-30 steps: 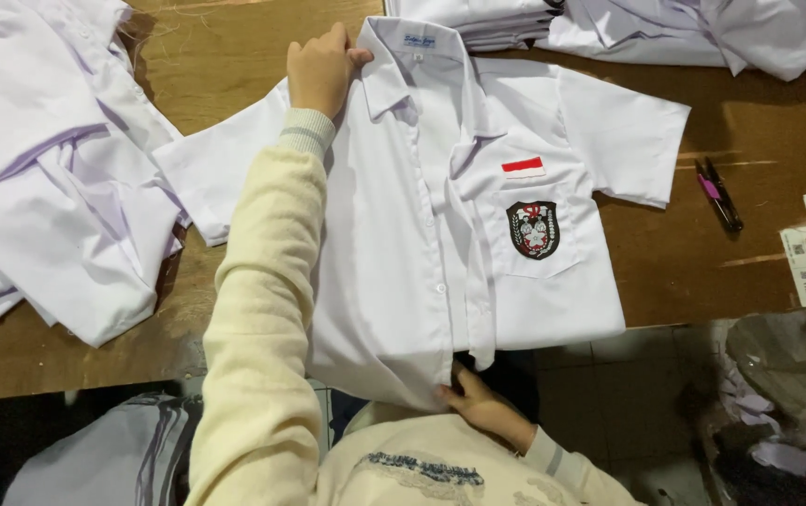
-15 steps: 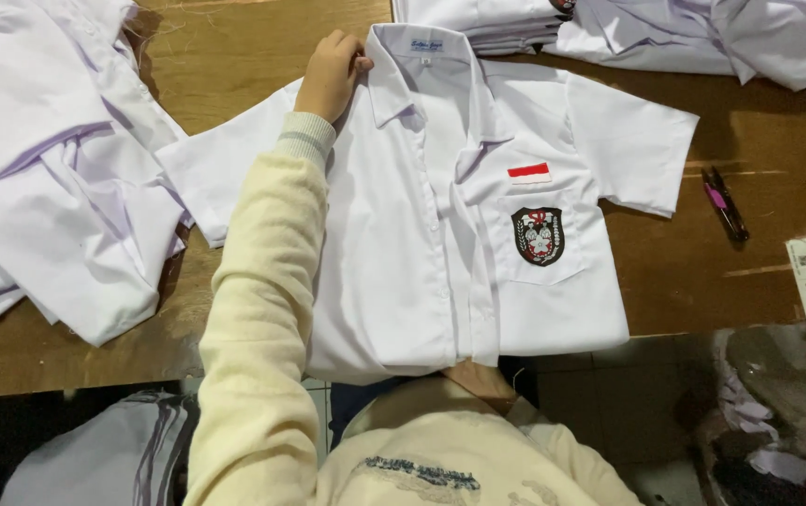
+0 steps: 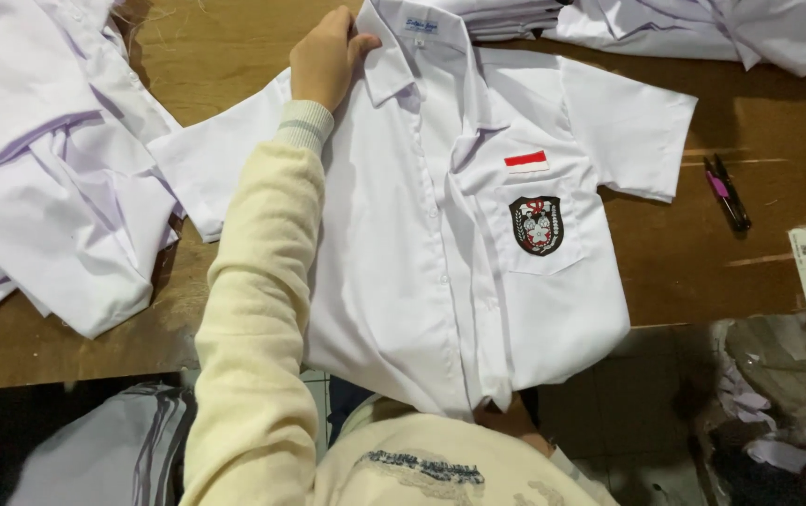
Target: Buttoning the front of a white school shirt and folding it neatly on a wooden work surface.
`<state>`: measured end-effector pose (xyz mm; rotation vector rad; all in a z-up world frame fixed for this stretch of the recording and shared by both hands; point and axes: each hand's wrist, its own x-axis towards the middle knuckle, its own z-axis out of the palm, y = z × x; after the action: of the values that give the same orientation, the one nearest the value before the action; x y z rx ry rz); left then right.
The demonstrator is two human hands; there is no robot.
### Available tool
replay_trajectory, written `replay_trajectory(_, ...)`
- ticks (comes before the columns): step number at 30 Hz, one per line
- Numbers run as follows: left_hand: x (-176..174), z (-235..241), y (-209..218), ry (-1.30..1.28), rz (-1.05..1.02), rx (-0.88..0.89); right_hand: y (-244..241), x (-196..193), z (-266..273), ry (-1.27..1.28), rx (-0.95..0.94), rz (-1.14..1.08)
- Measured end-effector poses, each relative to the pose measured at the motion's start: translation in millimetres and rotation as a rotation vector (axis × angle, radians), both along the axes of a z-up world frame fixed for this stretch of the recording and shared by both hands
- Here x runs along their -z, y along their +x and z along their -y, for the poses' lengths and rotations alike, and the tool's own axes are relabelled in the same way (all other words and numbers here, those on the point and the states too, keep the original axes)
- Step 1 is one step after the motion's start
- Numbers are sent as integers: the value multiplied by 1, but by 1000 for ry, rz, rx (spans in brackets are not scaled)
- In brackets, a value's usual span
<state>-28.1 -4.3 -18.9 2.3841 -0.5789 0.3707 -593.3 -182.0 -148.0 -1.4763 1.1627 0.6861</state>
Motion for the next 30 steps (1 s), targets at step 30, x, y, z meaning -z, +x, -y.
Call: replay_trajectory(30, 42, -31, 10, 292, 318, -160, -27, 32, 43, -125, -55, 61)
